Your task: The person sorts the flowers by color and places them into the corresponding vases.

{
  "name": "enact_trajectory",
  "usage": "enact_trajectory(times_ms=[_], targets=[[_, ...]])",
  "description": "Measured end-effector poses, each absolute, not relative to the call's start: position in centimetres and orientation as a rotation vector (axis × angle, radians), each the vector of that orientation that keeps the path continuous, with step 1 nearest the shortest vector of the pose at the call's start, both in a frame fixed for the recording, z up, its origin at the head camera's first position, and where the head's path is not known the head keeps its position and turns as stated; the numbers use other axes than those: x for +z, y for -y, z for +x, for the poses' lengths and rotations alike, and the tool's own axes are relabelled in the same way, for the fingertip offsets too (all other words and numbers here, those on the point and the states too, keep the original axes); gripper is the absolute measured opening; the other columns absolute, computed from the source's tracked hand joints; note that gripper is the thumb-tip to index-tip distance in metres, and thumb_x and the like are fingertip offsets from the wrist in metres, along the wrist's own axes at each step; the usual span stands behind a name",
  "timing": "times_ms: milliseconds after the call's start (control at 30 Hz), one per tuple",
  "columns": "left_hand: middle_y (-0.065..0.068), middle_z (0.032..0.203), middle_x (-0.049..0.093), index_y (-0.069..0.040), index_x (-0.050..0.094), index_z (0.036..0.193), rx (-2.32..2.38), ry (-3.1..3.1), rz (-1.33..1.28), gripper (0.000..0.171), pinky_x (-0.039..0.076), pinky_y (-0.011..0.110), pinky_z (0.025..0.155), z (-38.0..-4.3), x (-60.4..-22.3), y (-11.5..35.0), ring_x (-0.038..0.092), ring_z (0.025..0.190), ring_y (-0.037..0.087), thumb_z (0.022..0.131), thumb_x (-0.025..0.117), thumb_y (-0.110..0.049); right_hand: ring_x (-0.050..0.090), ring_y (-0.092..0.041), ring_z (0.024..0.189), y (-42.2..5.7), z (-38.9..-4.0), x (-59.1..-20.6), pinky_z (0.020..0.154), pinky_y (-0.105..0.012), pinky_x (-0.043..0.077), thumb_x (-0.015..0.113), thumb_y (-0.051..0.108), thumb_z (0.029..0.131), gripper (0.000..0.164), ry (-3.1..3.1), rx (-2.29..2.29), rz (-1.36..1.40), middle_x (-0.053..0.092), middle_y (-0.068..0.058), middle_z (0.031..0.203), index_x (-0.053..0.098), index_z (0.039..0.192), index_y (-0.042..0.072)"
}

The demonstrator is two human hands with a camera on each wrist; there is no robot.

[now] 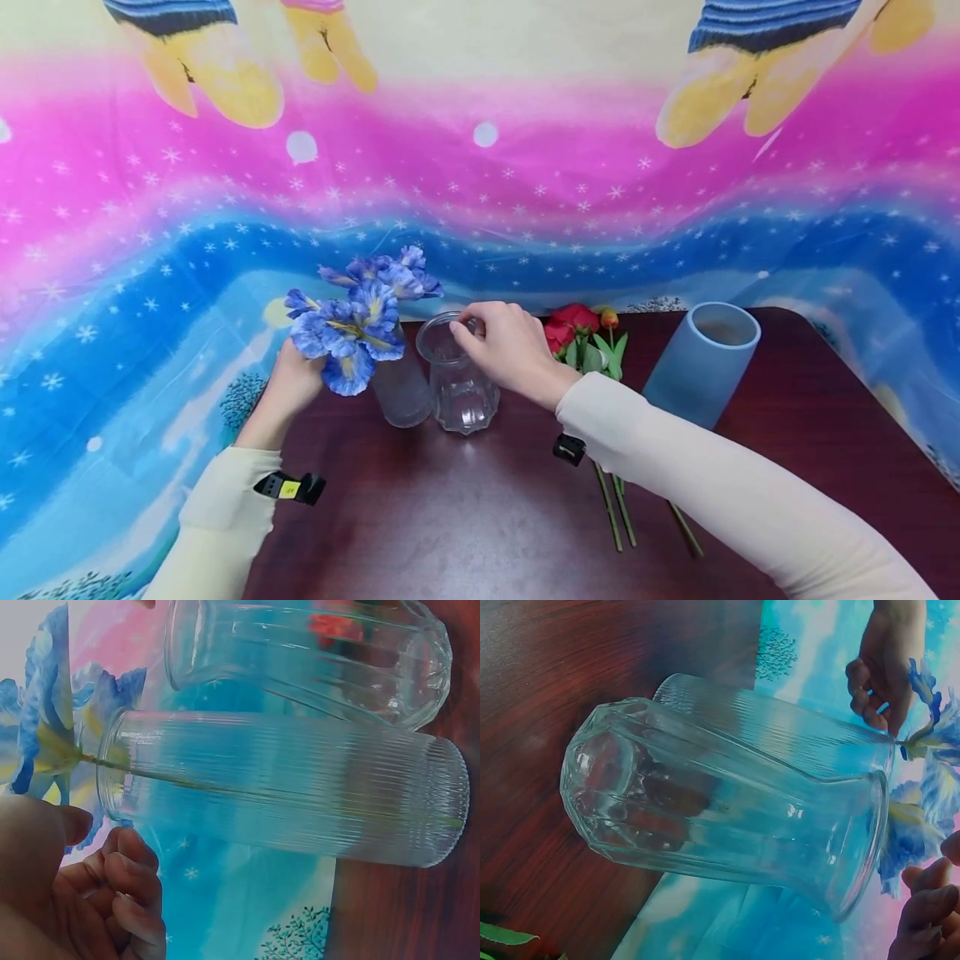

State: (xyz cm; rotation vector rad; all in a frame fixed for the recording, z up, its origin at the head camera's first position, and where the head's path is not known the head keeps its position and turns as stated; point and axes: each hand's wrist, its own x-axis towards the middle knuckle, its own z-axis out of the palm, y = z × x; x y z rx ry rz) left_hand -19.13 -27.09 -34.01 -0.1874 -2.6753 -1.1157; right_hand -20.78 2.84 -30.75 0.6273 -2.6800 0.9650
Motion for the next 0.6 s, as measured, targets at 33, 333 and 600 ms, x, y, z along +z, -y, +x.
enact_trajectory(times_ms=[33, 333, 600], targets=[[0.035, 0.133, 0.056, 0.011, 0.049, 0.136, -1.122, 2.678, -0.171, 0.037, 0.046, 0.056, 0.1, -19.0, -34.1, 27.1, 0.057, 0.116, 0.041, 0.108, 0.036, -0.009, 0.045, -0.013, 0.048, -3.0, -20.7, -30.7, 0.042, -0.026, 0.023, 0.062, 0.036, 0.099, 0.024, 2.673, 0.973, 0.625, 0.049, 0.003, 0.053, 0.076, 0.11, 0.02], [0.004, 0.064, 0.041, 0.001, 0.049, 0.095, -1.218, 2.767, -0.06, 0.021, 0.039, 0.031, 0.052, -17.7, -33.8, 26.7, 0.037, 0.047, 0.013, 0.107, 0.034, -0.006, 0.042, -0.012, 0.046, -4.3, -19.7, -31.2, 0.042, -0.026, 0.026, 0.062, 0.036, 0.099, 0.023, 2.645, 0.932, 0.645, 0.048, 0.006, 0.052, 0.077, 0.106, 0.02], [0.0, 0.057, 0.044, 0.01, 0.059, 0.115, -1.335, 2.774, -0.038, 0.028, 0.037, 0.031, 0.047, -17.0, -34.2, 26.5, 0.038, 0.045, 0.012, 0.1, 0.039, -0.002, 0.048, -0.01, 0.052, -6.1, -19.3, -31.8, 0.047, -0.03, 0.036, 0.063, 0.035, 0.098, 0.02, 2.623, 0.91, 0.606, 0.054, 0.008, 0.058, 0.076, 0.103, 0.021]])
